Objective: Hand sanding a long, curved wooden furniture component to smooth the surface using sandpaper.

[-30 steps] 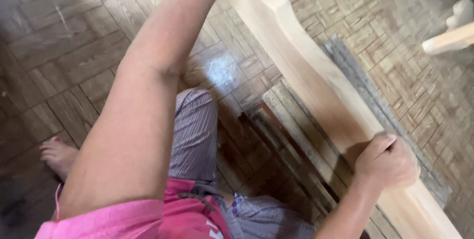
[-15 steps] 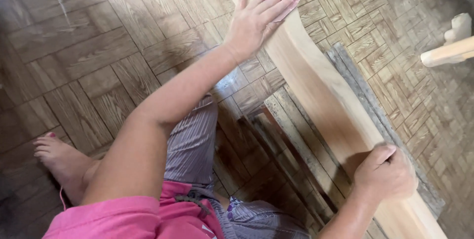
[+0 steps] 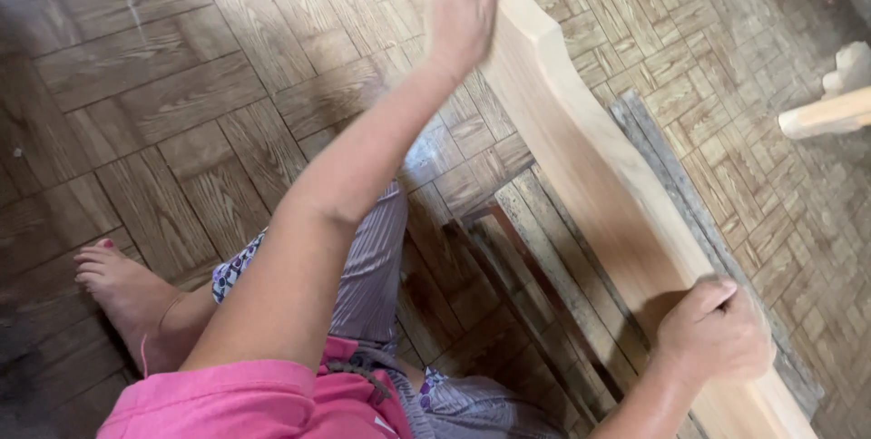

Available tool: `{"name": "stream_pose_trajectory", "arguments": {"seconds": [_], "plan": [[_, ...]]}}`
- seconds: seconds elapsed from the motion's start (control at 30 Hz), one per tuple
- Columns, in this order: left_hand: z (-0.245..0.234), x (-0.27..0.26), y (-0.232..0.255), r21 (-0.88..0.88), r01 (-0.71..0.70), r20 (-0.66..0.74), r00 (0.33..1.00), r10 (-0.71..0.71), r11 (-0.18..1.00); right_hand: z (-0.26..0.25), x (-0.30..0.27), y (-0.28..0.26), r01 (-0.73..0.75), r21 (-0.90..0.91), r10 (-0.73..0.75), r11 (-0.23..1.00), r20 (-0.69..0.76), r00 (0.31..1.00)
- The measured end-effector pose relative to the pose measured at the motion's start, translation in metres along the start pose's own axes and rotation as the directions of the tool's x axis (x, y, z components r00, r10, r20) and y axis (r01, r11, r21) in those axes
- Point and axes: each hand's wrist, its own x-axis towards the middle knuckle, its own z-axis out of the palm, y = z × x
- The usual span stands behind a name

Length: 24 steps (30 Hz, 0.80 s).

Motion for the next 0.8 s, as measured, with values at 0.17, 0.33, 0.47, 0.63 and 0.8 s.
{"name": "stream_pose_trajectory", "arguments": {"seconds": [0.17,0.33,0.47,0.63,0.8], "plan": [[-0.001,-0.060,-0.007,0.041,-0.303,0.122,0.947,0.296,0.952,0.002,-0.001,0.001,-0.002,0.023,0.002,1.000,-0.003,1.000],[-0.008,-0.007,-0.031,0.137,-0.404,0.020,0.914,0.405,0.905,-0.009,0.003,-0.007,0.019,0.009,-0.019,1.000,0.021,1.000],[0.009,0.032,-0.059,0.186,-0.318,-0.049,0.942,0.332,0.930,-0.008,0.004,-0.007,0.049,-0.042,-0.050,0.998,-0.018,0.999],[0.011,0.013,-0.010,-0.037,-0.063,-0.093,0.994,0.059,0.997,-0.003,-0.002,-0.001,0.002,-0.036,-0.002,0.999,-0.014,1.000],[0.009,-0.054,0.022,-0.107,-0.087,-0.001,0.996,0.088,0.990,0.002,0.000,-0.002,-0.032,0.006,0.032,0.999,-0.002,0.999]]}}
